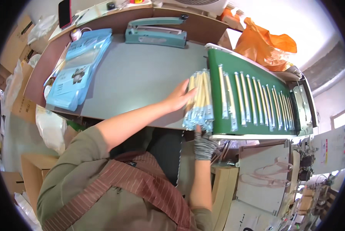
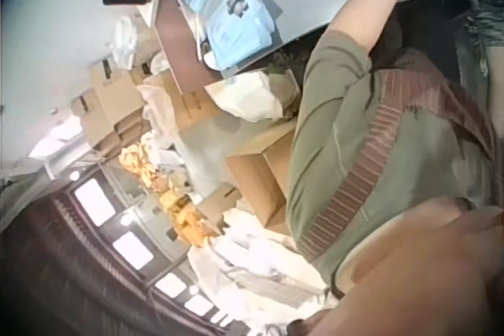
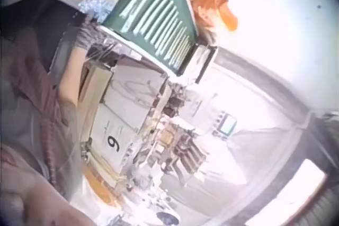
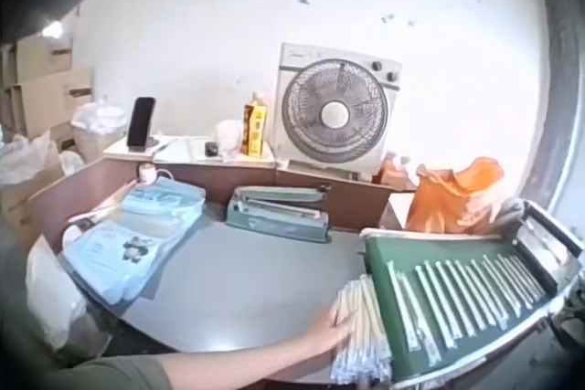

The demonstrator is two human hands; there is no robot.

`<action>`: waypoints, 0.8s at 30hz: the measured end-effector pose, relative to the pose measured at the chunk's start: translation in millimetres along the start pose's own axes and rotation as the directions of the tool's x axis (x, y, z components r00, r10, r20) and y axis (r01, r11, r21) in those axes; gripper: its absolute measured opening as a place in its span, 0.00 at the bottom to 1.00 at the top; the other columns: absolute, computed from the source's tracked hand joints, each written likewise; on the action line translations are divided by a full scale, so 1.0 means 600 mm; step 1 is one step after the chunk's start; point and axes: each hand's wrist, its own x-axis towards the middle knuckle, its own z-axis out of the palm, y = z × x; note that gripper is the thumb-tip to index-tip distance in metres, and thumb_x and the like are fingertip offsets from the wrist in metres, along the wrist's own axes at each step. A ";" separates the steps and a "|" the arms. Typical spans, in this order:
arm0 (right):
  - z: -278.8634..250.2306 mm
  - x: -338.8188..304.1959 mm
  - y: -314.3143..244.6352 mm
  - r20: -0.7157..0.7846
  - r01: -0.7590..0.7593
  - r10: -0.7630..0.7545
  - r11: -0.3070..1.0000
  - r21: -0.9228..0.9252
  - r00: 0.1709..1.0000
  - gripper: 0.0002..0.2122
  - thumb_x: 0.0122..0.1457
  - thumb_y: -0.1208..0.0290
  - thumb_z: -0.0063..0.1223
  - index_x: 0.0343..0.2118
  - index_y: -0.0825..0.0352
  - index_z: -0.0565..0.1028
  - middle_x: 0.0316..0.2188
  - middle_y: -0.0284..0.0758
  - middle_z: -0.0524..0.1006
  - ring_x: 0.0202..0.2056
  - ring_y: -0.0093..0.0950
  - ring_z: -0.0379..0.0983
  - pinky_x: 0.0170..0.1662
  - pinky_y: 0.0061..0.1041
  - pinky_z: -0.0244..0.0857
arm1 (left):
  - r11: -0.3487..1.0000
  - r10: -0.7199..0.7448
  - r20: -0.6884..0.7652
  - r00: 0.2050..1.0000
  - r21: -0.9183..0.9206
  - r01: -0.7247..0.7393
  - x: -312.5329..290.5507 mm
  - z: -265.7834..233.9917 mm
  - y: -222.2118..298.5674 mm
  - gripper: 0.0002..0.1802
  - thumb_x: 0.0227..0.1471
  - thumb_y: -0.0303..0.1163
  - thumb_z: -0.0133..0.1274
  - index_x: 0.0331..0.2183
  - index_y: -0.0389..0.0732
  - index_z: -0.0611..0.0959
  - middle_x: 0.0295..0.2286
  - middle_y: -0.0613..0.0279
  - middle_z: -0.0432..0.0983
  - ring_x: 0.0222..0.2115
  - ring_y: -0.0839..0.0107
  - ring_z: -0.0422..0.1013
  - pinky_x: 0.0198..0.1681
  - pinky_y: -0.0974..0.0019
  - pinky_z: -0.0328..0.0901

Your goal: Packaging bundles of chopsticks into plastic bags and then into cardboard boxes on an assembly line.

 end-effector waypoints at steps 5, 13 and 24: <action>-0.008 0.118 -0.137 0.270 -0.148 -0.036 0.763 0.630 0.962 0.32 0.44 0.61 0.55 0.52 0.68 0.58 0.44 0.44 0.68 0.46 0.36 0.65 0.47 0.30 0.62 | 0.970 -0.018 -0.115 0.993 0.238 0.045 0.093 0.052 -0.033 0.41 0.48 0.53 0.45 0.55 0.35 0.56 0.57 0.44 0.44 0.58 0.52 0.41 0.59 0.58 0.42; -0.054 0.157 -0.152 0.160 0.274 -0.621 0.542 0.794 0.767 0.23 0.49 0.62 0.51 0.47 0.69 0.66 0.49 0.48 0.63 0.51 0.40 0.61 0.54 0.31 0.54 | 0.979 -0.004 -0.114 0.994 0.203 0.028 0.033 -0.186 -0.102 0.43 0.38 0.32 0.58 0.54 0.36 0.57 0.52 0.46 0.54 0.52 0.57 0.56 0.54 0.61 0.53; -0.133 0.300 0.594 -0.206 -0.419 0.381 0.888 -0.190 0.901 0.26 0.54 0.53 0.46 0.48 0.71 0.66 0.52 0.48 0.61 0.55 0.42 0.55 0.58 0.32 0.48 | 0.595 -0.048 -0.188 0.981 0.784 0.180 0.008 -0.129 -0.047 0.48 0.35 0.32 0.57 0.57 0.44 0.51 0.57 0.48 0.44 0.57 0.49 0.44 0.57 0.56 0.45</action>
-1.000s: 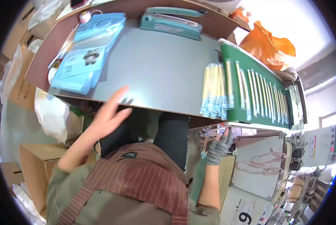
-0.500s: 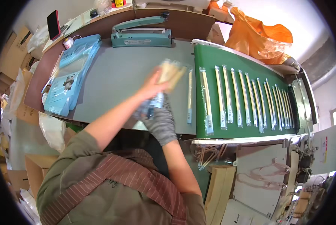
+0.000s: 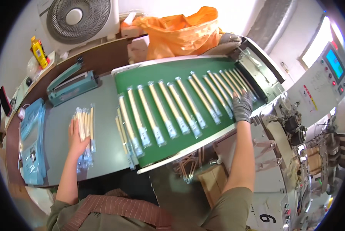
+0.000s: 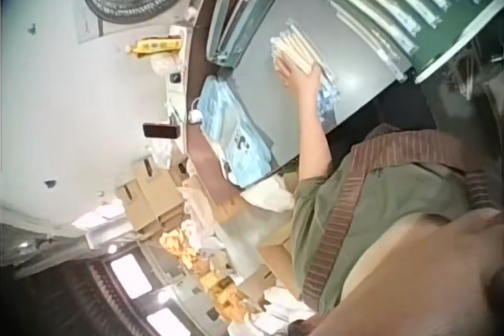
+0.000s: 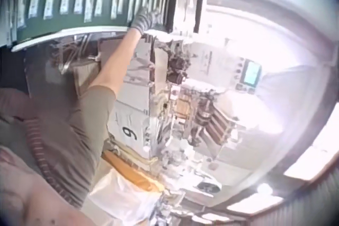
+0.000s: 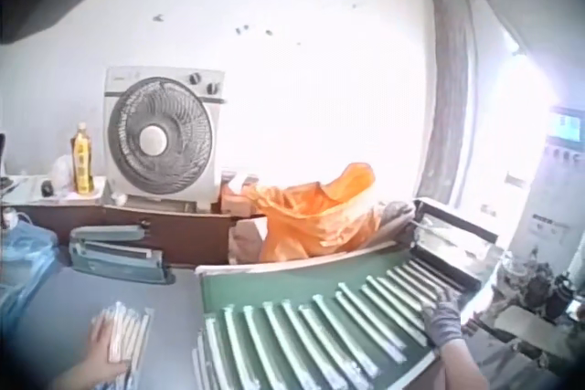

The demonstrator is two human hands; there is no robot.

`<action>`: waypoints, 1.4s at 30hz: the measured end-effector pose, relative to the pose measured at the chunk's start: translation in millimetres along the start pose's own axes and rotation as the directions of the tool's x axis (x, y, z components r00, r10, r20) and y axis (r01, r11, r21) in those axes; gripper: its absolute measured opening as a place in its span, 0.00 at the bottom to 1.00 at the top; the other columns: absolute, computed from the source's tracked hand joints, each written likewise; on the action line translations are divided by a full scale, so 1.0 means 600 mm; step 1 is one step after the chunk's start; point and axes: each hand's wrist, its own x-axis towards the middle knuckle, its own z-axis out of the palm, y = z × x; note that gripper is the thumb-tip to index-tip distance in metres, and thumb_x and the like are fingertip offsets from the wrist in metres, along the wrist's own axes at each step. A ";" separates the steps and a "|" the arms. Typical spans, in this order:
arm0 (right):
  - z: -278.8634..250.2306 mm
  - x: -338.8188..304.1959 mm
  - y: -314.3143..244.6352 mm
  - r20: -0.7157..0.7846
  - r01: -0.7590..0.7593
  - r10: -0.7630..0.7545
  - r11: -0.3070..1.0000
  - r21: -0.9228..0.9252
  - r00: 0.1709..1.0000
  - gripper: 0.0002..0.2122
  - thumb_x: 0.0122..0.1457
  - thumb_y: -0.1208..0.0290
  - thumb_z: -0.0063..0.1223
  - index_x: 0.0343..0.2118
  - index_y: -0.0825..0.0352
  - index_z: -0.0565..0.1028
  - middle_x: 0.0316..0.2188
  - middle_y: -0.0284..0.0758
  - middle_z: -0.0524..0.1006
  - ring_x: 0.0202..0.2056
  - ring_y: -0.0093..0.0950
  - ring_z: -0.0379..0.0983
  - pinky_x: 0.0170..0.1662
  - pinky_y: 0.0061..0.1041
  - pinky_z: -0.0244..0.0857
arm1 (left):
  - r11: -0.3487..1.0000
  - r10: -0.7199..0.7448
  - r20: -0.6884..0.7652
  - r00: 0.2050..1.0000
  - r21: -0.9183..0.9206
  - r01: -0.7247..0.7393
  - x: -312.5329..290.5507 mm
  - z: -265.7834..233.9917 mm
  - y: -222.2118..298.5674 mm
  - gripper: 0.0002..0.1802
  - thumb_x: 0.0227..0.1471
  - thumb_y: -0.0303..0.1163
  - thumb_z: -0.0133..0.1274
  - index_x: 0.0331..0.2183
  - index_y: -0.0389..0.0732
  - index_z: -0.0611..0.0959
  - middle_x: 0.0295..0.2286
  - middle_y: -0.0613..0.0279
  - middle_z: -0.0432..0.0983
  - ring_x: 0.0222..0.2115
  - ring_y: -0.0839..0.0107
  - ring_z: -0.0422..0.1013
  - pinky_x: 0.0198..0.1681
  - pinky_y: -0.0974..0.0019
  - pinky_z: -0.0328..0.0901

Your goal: Packaging bundles of chopsticks into plastic bags and then into cardboard boxes on an assembly line.

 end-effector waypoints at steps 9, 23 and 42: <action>0.046 0.066 0.101 0.289 -0.109 0.097 0.994 0.027 0.952 0.24 0.55 0.50 0.40 0.48 0.64 0.67 0.48 0.43 0.66 0.50 0.39 0.61 0.53 0.32 0.54 | 0.992 0.006 -0.151 0.989 -0.125 -0.025 -0.006 -0.010 -0.016 0.47 0.34 0.19 0.49 0.57 0.40 0.49 0.56 0.48 0.47 0.57 0.52 0.46 0.58 0.61 0.45; -0.140 -0.319 -0.514 0.057 0.461 -0.625 0.631 0.624 0.778 0.19 0.52 0.63 0.49 0.43 0.71 0.68 0.45 0.45 0.66 0.47 0.42 0.62 0.53 0.35 0.54 | 0.994 0.014 -0.097 0.995 -0.107 -0.025 0.002 -0.009 -0.059 0.40 0.47 0.43 0.52 0.56 0.38 0.54 0.56 0.46 0.46 0.57 0.51 0.44 0.58 0.57 0.43; -0.048 -0.142 -0.167 -0.075 0.016 0.004 0.963 0.271 0.997 0.09 0.55 0.68 0.47 0.36 0.65 0.73 0.39 0.41 0.72 0.41 0.38 0.68 0.46 0.30 0.62 | 0.891 0.453 -0.037 0.891 0.043 -0.452 -0.122 -0.122 0.032 0.33 0.50 0.42 0.43 0.55 0.39 0.57 0.57 0.52 0.47 0.59 0.50 0.37 0.59 0.50 0.34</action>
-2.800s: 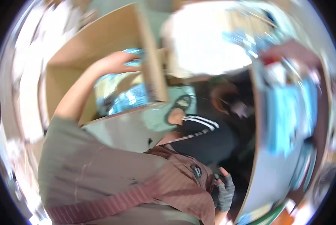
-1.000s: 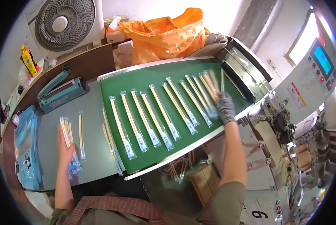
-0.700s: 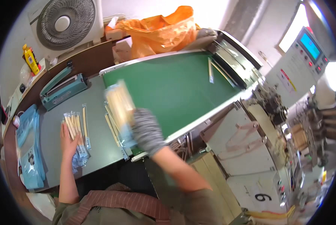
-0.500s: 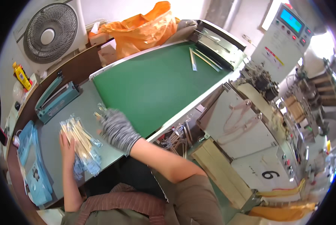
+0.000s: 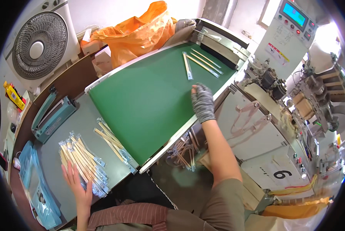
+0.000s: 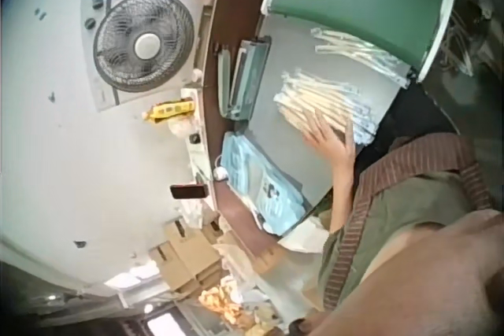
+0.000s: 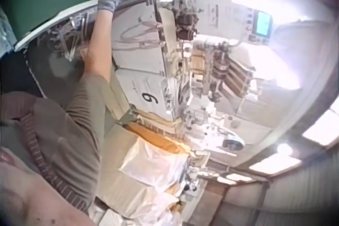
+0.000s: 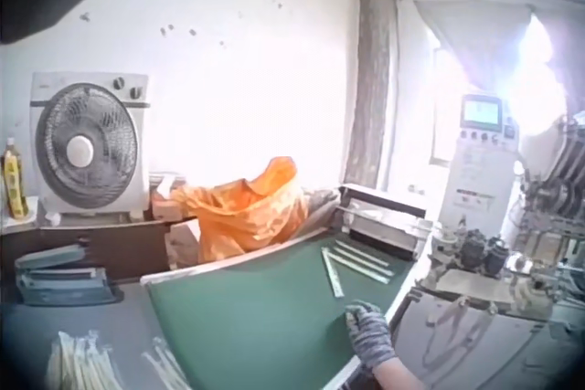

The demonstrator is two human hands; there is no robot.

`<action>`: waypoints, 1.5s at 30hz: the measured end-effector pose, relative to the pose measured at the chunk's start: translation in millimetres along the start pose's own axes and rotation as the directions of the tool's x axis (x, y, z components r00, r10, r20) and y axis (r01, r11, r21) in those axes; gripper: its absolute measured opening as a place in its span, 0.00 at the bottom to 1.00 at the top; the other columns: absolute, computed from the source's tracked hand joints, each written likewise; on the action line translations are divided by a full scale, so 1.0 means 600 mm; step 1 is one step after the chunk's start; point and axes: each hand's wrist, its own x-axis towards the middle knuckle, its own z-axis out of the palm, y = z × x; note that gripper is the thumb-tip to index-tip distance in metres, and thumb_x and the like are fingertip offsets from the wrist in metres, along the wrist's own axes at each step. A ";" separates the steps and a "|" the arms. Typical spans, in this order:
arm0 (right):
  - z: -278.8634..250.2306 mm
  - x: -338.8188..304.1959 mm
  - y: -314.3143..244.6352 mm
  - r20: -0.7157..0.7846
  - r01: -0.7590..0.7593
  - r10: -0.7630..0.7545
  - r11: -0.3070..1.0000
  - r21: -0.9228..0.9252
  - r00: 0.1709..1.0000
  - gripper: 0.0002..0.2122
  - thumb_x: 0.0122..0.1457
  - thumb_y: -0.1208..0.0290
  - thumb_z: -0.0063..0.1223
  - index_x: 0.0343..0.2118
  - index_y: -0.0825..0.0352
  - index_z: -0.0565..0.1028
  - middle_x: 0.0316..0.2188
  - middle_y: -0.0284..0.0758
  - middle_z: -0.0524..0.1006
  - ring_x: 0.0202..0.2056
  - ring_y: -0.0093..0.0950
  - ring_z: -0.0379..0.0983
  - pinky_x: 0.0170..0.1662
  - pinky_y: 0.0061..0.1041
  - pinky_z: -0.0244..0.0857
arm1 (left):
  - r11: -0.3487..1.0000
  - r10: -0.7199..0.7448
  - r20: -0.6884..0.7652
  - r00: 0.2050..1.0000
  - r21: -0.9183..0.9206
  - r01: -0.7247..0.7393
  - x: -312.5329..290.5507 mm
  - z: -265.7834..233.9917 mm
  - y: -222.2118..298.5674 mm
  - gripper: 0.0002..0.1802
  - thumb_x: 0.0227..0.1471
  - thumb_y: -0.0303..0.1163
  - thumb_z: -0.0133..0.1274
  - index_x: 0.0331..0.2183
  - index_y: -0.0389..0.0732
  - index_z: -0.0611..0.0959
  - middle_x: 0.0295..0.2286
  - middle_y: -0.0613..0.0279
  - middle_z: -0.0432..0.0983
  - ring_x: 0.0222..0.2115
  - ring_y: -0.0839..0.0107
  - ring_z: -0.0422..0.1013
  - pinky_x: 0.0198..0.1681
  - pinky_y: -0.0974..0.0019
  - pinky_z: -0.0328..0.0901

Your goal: Packaging bundles of chopsticks into plastic bags and then into cardboard boxes on an assembly line.

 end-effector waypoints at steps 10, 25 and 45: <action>0.046 0.194 0.314 -0.028 -0.156 0.154 0.969 -0.193 0.988 0.13 0.54 0.64 0.47 0.41 0.61 0.72 0.36 0.42 0.75 0.41 0.37 0.71 0.46 0.29 0.62 | 0.940 -0.328 -0.409 0.851 -0.051 0.338 -0.006 -0.047 -0.148 0.21 0.57 0.30 0.35 0.51 0.35 0.65 0.54 0.56 0.56 0.57 0.61 0.49 0.58 0.60 0.42; -0.030 0.017 -0.286 0.789 -0.679 -0.191 0.419 0.603 0.583 0.10 0.53 0.67 0.53 0.35 0.65 0.71 0.22 0.27 0.73 0.23 0.17 0.69 0.25 0.14 0.62 | 0.231 -0.242 0.160 0.957 -0.948 0.217 0.192 -0.051 -0.002 0.20 0.55 0.35 0.43 0.47 0.35 0.71 0.41 0.58 0.72 0.38 0.74 0.68 0.40 0.74 0.62; -0.126 -0.081 -0.414 0.709 -0.630 -0.184 0.346 0.695 0.681 0.15 0.56 0.61 0.47 0.37 0.69 0.75 0.19 0.25 0.67 0.16 0.12 0.57 0.19 0.10 0.49 | 0.190 0.305 0.455 0.836 -0.890 0.415 0.107 -0.048 0.113 0.12 0.52 0.33 0.49 0.28 0.33 0.78 0.18 0.64 0.73 0.16 0.83 0.65 0.19 0.79 0.60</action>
